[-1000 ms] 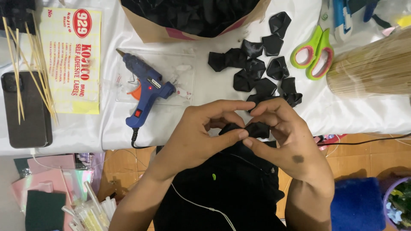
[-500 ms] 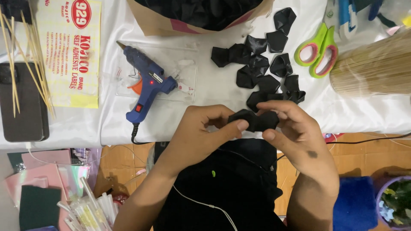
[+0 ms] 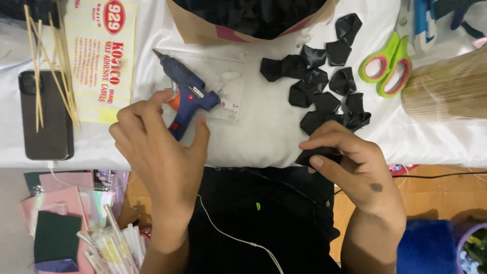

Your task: The person uses a hot glue gun to attach small black fabric pieces together one by one, forming a continuous ruffled strip. They repeatedly apply glue, press the pieces, and place the growing strip on the table.

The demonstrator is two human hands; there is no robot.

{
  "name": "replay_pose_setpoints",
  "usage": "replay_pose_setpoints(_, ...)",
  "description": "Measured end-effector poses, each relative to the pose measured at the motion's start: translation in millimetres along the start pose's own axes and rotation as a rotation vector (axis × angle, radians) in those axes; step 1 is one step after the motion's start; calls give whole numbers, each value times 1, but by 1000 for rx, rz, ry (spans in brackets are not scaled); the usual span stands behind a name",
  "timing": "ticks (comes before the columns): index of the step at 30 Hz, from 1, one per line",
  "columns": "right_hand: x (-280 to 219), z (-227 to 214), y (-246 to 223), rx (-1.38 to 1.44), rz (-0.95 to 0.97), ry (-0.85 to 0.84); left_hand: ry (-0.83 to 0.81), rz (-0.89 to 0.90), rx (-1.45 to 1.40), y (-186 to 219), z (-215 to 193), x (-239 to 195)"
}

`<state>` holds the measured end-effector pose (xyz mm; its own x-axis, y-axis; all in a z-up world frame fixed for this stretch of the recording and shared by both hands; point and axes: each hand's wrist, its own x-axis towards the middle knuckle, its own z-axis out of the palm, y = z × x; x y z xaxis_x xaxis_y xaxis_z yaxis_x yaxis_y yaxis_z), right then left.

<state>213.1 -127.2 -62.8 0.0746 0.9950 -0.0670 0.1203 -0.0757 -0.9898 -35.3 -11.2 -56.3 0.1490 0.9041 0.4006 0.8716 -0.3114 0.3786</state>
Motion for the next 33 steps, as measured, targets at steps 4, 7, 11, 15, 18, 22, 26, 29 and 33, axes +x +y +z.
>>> replay_pose_setpoints(4,9,14,3,202,-6,8,-53,-14,93,-24,13,-10)
replay_pose_setpoints(7,17,25,-1,292,0,28,23,54,213,-31,23,-14)
replay_pose_setpoints(11,22,32,-7,215,34,48,35,-31,76,-33,20,-9)
replay_pose_setpoints(15,25,39,0,263,127,183,2,-239,-497,-22,-2,-2)
replay_pose_setpoints(18,34,44,0,300,77,231,-61,-230,-566,-38,8,-31)
replay_pose_setpoints(22,41,47,-1,343,108,286,36,297,-646,-24,17,-46)
replay_pose_setpoints(26,43,47,0,337,113,368,92,473,-636,-15,25,-52)
replay_pose_setpoints(29,42,45,2,279,117,381,61,510,-669,-11,23,-49)
replay_pose_setpoints(33,41,44,2,182,134,387,11,522,-678,-8,22,-44)
